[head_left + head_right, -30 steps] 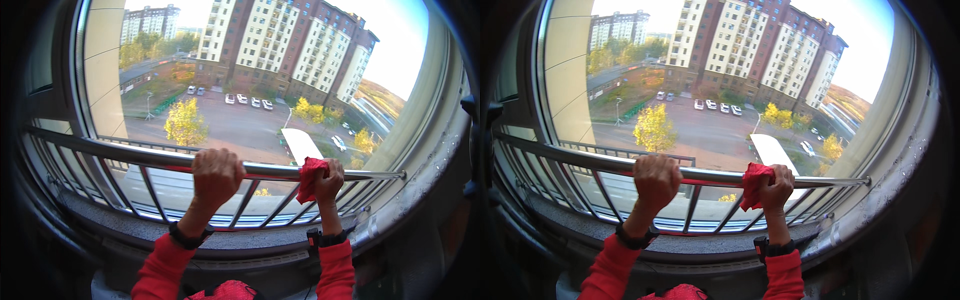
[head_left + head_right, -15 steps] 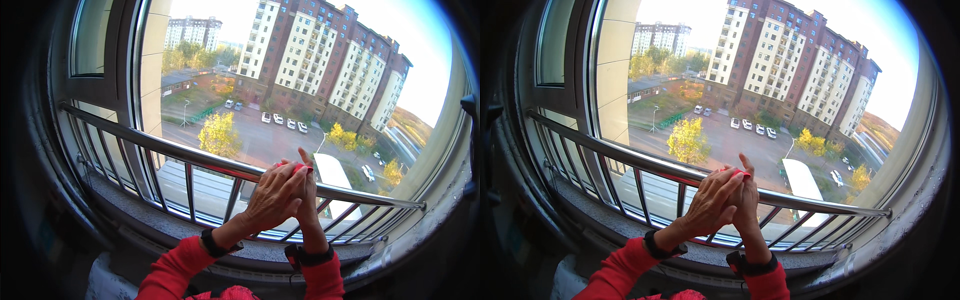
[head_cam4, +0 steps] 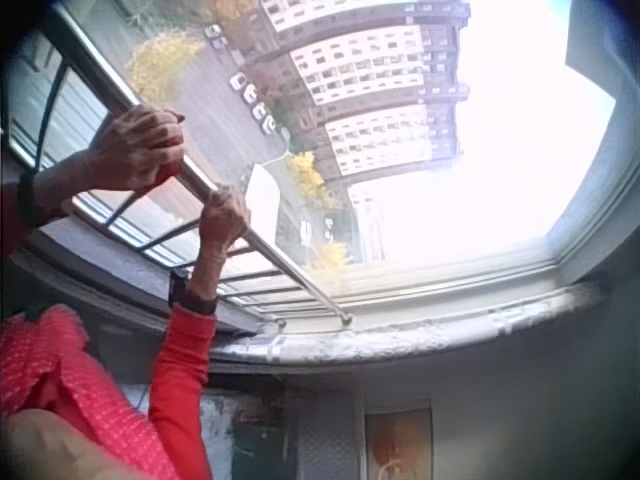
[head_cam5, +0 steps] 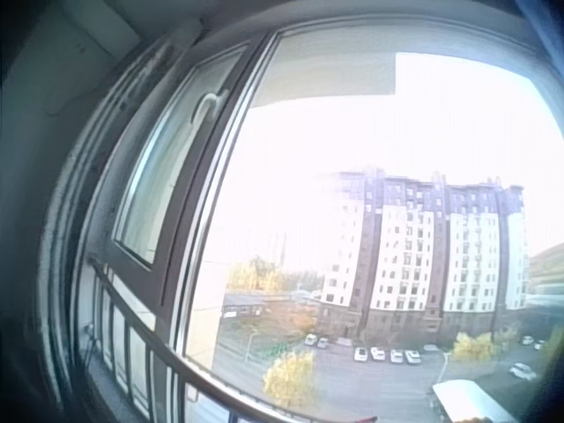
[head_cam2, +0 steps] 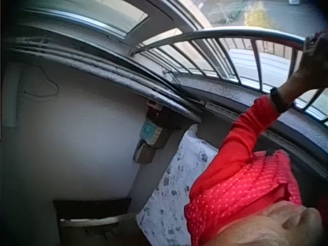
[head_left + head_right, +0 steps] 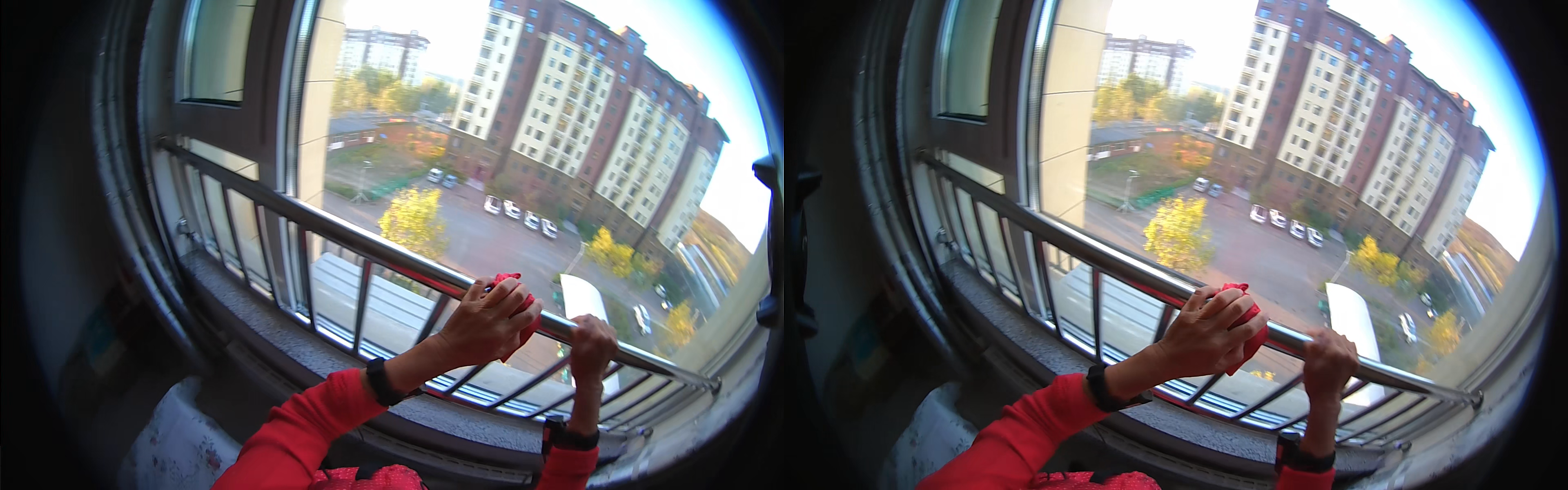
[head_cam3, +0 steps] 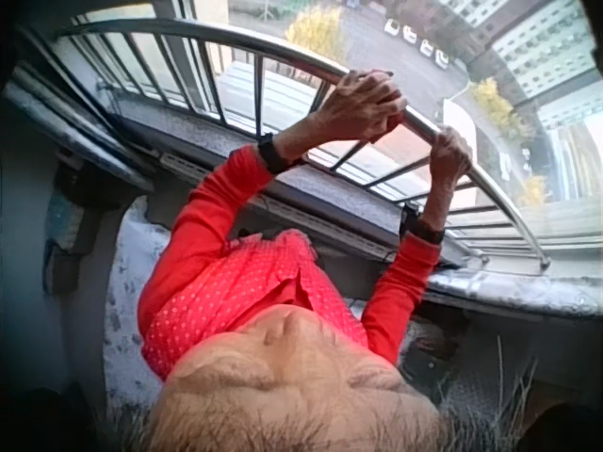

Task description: The person wipes a metal balcony railing with a red cloth, moving along its length and repeatedly cleaning sections. The camera is head-mounted and shows the hands and railing clearly while overlooking a parking area and apartment buildings.

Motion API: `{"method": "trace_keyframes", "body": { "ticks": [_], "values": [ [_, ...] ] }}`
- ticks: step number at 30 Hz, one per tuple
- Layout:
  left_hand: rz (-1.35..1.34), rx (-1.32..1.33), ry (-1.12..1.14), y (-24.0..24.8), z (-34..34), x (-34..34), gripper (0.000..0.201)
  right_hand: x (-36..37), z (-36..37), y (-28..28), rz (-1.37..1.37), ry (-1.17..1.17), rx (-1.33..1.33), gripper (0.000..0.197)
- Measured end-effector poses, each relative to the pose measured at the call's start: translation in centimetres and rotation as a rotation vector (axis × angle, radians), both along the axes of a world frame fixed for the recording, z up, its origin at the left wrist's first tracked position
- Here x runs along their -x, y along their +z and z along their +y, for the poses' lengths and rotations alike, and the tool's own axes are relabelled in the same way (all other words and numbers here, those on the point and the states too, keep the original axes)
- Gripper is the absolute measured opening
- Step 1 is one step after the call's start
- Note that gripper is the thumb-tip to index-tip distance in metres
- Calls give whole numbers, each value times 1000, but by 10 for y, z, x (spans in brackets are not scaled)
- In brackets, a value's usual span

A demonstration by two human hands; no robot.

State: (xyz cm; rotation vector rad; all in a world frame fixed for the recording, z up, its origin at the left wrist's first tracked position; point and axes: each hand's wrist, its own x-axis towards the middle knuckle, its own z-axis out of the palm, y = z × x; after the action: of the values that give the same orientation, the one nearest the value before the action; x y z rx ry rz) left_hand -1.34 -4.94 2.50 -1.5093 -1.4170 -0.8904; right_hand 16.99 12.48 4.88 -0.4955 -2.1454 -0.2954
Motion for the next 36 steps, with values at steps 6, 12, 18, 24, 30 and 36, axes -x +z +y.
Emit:
{"method": "trace_keyframes", "body": {
  "ticks": [6,12,18,24,30,36],
  "values": [
    [-70,-53,111,1,-64,69,41,7,3,-13,75,-53,-22,30],
    [-79,-94,381,-1,-148,161,37,12,1,-16,144,-61,-21,37],
    [-222,-162,503,6,-223,241,35,17,0,-20,190,-88,-65,40],
    [-230,-202,621,4,-232,265,19,20,4,-25,226,-108,-112,42],
    [-155,-179,362,-7,-174,212,32,22,4,-27,224,-134,-90,44],
    [-106,-172,339,0,-157,177,36,18,0,-22,180,-118,-97,43]
  ]
}}
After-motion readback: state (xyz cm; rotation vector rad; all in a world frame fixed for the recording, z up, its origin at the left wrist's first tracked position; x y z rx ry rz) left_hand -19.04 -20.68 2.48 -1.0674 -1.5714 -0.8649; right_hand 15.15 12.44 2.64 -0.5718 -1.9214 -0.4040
